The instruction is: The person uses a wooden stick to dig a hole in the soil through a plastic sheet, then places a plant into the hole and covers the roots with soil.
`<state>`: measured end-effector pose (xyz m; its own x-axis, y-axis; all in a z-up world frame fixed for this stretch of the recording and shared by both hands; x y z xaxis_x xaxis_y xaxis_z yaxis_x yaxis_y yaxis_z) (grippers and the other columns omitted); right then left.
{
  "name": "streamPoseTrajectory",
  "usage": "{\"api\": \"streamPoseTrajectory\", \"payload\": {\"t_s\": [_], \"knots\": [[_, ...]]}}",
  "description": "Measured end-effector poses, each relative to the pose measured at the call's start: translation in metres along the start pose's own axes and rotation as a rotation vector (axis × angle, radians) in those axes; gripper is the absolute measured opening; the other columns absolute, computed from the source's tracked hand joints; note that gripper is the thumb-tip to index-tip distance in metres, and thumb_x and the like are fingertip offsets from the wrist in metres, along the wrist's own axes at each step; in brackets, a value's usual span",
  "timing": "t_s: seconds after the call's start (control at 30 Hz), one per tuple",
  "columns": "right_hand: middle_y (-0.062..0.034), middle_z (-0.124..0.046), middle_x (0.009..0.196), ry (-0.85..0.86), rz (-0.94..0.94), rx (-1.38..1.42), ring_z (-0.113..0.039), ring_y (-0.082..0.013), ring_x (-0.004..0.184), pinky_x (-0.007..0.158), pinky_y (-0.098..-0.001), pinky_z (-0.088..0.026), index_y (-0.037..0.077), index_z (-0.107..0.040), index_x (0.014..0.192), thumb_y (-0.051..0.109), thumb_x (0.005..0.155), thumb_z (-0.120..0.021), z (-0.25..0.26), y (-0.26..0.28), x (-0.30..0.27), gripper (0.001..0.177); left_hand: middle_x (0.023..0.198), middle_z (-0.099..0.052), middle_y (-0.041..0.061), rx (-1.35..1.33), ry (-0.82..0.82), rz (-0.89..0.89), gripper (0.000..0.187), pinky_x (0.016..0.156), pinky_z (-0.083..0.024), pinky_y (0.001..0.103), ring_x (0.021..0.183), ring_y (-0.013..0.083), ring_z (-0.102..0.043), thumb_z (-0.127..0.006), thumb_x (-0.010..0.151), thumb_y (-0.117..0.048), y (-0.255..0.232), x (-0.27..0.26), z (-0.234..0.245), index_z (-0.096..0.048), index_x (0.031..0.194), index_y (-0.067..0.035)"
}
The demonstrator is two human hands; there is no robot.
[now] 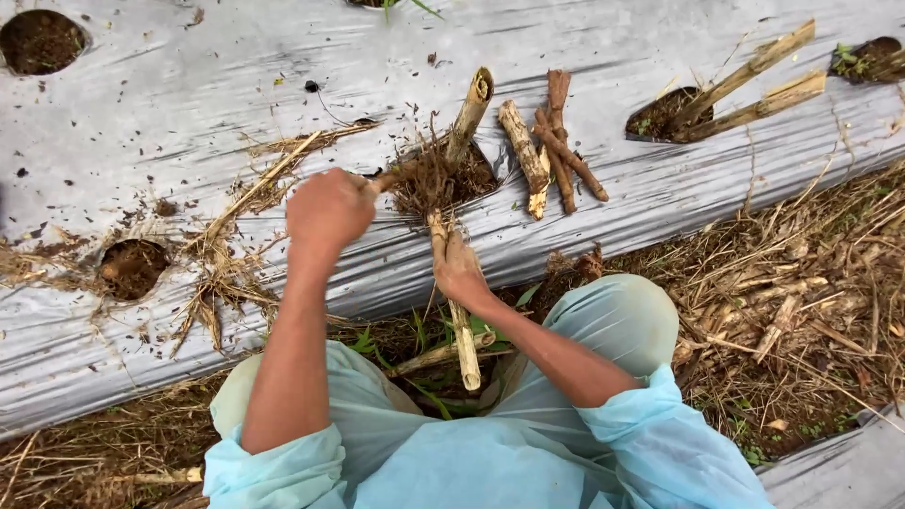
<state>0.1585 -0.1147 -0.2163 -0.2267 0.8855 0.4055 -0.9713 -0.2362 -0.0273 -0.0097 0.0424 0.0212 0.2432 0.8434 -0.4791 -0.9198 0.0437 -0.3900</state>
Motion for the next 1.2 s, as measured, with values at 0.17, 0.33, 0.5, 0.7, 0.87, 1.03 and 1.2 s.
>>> {"api": "streamPoseTrajectory", "payload": {"t_s": [0.17,0.33,0.5,0.7,0.87,1.03,1.2], "knots": [[-0.0324,-0.059,0.112,0.517,-0.526,0.431,-0.068,-0.0396,0.088,0.069,-0.0479,-0.057,-0.004,-0.049,0.132,0.018,0.106,-0.033,0.049,0.016,0.055,0.037,0.087,-0.073,0.028,-0.052,0.04,-0.028,0.032,0.082,-0.058,0.056,0.09,0.0478,-0.071,-0.057,0.097,-0.027,0.039,0.071,-0.084,-0.081,0.104,-0.006],[-0.0361,-0.052,0.128,0.712,-0.406,0.343,-0.069,-0.0456,0.1,0.079,-0.0553,-0.058,-0.002,-0.05,0.133,0.01,0.106,-0.032,0.074,0.013,0.062,0.035,0.084,-0.076,0.024,0.051,-0.001,-0.039,0.032,0.073,-0.059,0.059,0.087,0.0468,-0.076,-0.062,0.094,-0.031,0.021,0.073,-0.09,-0.081,0.098,-0.006],[-0.0241,-0.065,0.106,0.592,-0.968,0.876,-0.068,-0.0293,0.077,0.065,-0.0493,-0.056,0.006,-0.049,0.128,0.044,0.11,-0.024,0.085,-0.002,0.08,0.05,0.09,-0.076,0.022,0.029,-0.11,-0.017,0.03,0.081,-0.059,0.06,0.096,0.0483,-0.074,-0.059,0.094,-0.035,0.019,0.047,-0.036,-0.083,0.105,-0.022],[-0.0039,-0.066,0.074,0.542,-1.271,1.25,-0.068,-0.0161,0.059,0.051,-0.0354,-0.058,0.005,-0.054,0.131,0.045,0.11,-0.024,-0.034,-0.051,0.019,0.055,0.094,-0.076,0.027,-0.011,-0.155,0.042,0.035,0.085,-0.057,0.061,0.096,0.0538,-0.072,-0.056,0.091,-0.032,0.015,-0.017,0.019,-0.081,0.114,-0.025],[0.0006,-0.044,0.06,0.626,-1.465,1.982,-0.046,-0.015,0.045,0.044,-0.0341,-0.042,0.006,-0.061,0.104,0.04,0.099,-0.037,-0.003,-0.015,0.05,0.043,0.099,-0.076,0.028,0.013,-0.098,0.04,0.034,0.087,-0.057,0.06,0.099,0.0526,-0.072,-0.058,0.092,-0.031,0.019,-0.028,0.011,-0.081,0.115,-0.021],[0.0039,-0.035,0.064,0.569,-1.588,2.365,-0.038,-0.012,0.049,0.046,-0.0311,-0.035,0.008,-0.063,0.104,0.038,0.091,-0.047,-0.046,-0.012,0.048,0.037,0.096,-0.077,0.027,0.105,-0.052,0.069,0.033,0.085,-0.058,0.057,0.098,0.0487,-0.074,-0.058,0.092,-0.026,0.034,0.003,-0.054,-0.083,0.107,-0.012],[0.0087,-0.037,0.061,0.436,-1.76,2.229,-0.042,-0.0091,0.046,0.044,-0.0272,-0.035,0.01,-0.06,0.094,0.038,0.087,-0.042,-0.081,-0.035,0.033,0.035,0.089,-0.076,0.024,0.154,-0.14,-0.053,0.035,0.076,-0.061,0.056,0.089,0.0456,-0.076,-0.051,0.089,-0.019,0.021,0.047,-0.117,-0.08,0.1,-0.003]]}}
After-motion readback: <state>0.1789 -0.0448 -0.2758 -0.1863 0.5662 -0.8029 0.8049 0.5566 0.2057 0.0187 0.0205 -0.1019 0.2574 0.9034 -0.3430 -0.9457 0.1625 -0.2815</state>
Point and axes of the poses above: each hand's wrist, its own x-axis towards the middle knuckle, its own z-axis out of the back of the hand, y = z × x, the point moved 3 cm from there along x, towards the middle knuckle
